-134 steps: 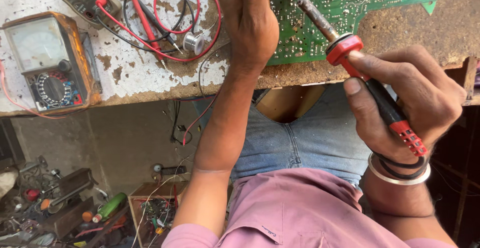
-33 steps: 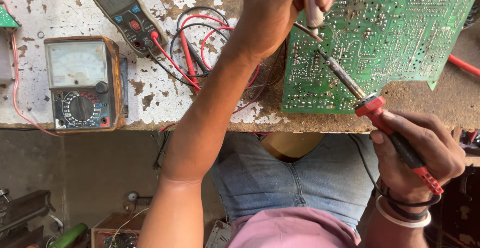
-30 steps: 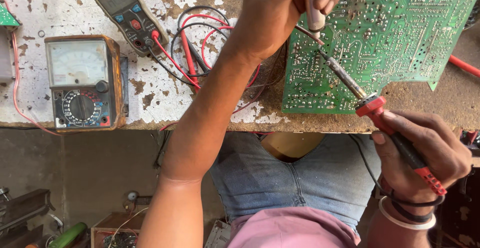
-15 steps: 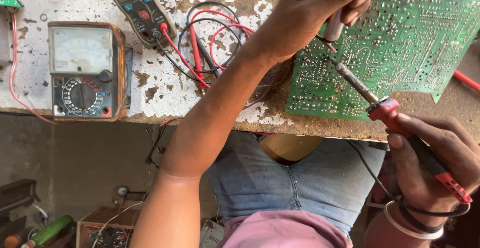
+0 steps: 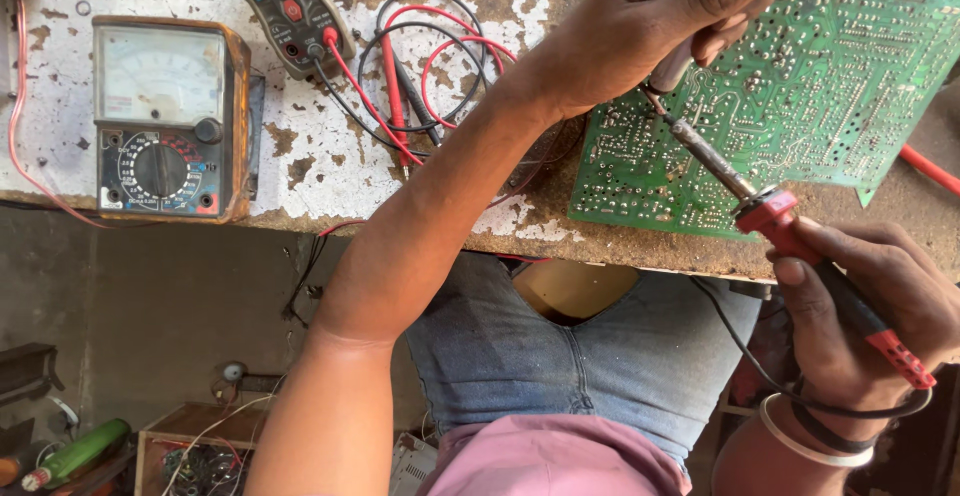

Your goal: The person solders a green circuit board using a soldering iron and solder wire. They hold the board with a yellow tool and apply solder to multiple points on the board. The person also uses a screwdriver to adjust components on the board.

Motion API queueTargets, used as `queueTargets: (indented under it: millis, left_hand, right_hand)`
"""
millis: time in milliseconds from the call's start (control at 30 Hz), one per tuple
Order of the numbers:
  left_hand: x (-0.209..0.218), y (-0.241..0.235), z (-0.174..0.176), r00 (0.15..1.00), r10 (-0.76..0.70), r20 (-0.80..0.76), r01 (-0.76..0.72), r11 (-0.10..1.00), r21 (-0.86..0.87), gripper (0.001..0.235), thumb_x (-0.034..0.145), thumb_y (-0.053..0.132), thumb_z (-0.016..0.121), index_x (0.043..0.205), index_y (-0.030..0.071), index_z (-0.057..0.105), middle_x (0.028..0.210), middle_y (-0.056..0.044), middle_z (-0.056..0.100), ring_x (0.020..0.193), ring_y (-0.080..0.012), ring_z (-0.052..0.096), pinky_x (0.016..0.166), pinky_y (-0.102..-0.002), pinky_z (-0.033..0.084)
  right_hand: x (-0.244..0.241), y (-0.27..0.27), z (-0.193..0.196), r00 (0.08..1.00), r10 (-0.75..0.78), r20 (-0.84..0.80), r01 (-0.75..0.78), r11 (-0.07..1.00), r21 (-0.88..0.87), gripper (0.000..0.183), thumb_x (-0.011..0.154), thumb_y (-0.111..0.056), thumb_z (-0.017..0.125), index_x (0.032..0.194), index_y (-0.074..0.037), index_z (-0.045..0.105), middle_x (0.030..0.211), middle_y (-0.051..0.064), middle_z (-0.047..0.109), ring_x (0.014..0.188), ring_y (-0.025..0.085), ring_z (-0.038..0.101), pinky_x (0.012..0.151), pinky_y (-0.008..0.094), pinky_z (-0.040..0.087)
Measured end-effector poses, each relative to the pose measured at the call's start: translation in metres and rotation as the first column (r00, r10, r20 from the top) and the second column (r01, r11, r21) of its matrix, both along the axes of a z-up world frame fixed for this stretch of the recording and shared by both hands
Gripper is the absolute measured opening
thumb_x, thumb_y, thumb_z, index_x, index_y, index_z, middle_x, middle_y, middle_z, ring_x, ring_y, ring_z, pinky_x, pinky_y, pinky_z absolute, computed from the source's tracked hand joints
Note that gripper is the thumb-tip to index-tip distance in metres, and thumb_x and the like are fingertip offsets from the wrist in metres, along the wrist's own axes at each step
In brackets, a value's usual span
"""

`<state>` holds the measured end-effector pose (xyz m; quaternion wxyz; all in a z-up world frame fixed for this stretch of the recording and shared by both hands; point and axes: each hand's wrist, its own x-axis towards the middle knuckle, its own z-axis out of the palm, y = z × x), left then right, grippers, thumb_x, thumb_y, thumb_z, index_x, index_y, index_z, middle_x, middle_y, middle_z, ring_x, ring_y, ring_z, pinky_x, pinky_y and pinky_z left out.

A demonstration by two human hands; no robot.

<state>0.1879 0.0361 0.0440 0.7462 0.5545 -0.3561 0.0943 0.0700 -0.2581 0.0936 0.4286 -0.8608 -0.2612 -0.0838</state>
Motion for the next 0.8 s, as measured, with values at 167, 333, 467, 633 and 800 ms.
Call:
queueTargets:
  millis: [167,333,467,633,800]
  left_hand:
    - [0.001,-0.001,-0.003,0.998,-0.021,-0.056,0.019,0.999,-0.031,0.046,0.118,0.047,0.043,0.104,0.005,0.056,0.082,0.001,0.046,0.070,-0.0070,0.050,0.066,-0.024,0.047]
    - [0.004,-0.001,-0.005,1.000,0.008,-0.012,-0.008,1.000,-0.019,0.048,0.117,0.046,0.040,0.095,0.006,0.054,0.084,0.001,0.046,0.066,-0.0076,0.052,0.061,-0.023,0.047]
    - [0.002,-0.001,-0.010,0.998,-0.032,-0.046,0.030,0.999,-0.045,0.049,0.121,0.045,0.041,0.094,0.005,0.054,0.082,-0.001,0.045,0.070,-0.0094,0.051,0.066,-0.025,0.049]
    - [-0.002,0.001,-0.004,0.998,-0.013,-0.062,0.015,1.000,0.027,0.046,0.120,0.047,0.040,0.101,0.007,0.054,0.080,0.001,0.045,0.067,-0.0088,0.050,0.065,-0.025,0.050]
    - [-0.019,-0.003,0.014,1.000,-0.010,-0.025,0.013,0.994,0.111,0.041,0.119,0.050,0.046,0.110,0.010,0.049,0.087,0.003,0.045,0.074,-0.0061,0.045,0.067,-0.023,0.044]
  right_hand:
    - [0.002,0.000,0.002,0.999,0.036,0.019,-0.036,0.999,-0.014,0.023,0.104,-0.007,0.079,0.121,0.006,0.071,0.107,0.019,0.073,0.093,0.020,0.076,0.080,0.023,0.060]
    - [0.005,0.004,0.002,0.999,0.031,0.029,-0.030,0.999,-0.015,0.023,0.105,-0.009,0.080,0.119,0.007,0.070,0.104,0.019,0.073,0.091,0.021,0.076,0.077,0.023,0.060]
    - [0.001,0.006,0.001,0.999,0.029,0.014,-0.029,0.999,0.018,0.022,0.106,-0.008,0.080,0.120,0.007,0.070,0.106,0.019,0.073,0.093,0.021,0.076,0.081,0.024,0.060]
    - [-0.005,0.007,-0.002,1.000,0.007,-0.017,-0.006,0.997,0.073,0.025,0.104,-0.010,0.079,0.121,0.006,0.071,0.108,0.019,0.074,0.095,0.020,0.075,0.084,0.023,0.058]
    - [-0.013,0.000,-0.016,0.998,-0.051,-0.022,0.053,0.991,0.120,0.027,0.107,-0.018,0.078,0.121,0.005,0.072,0.104,0.017,0.073,0.089,0.018,0.073,0.080,0.022,0.055]
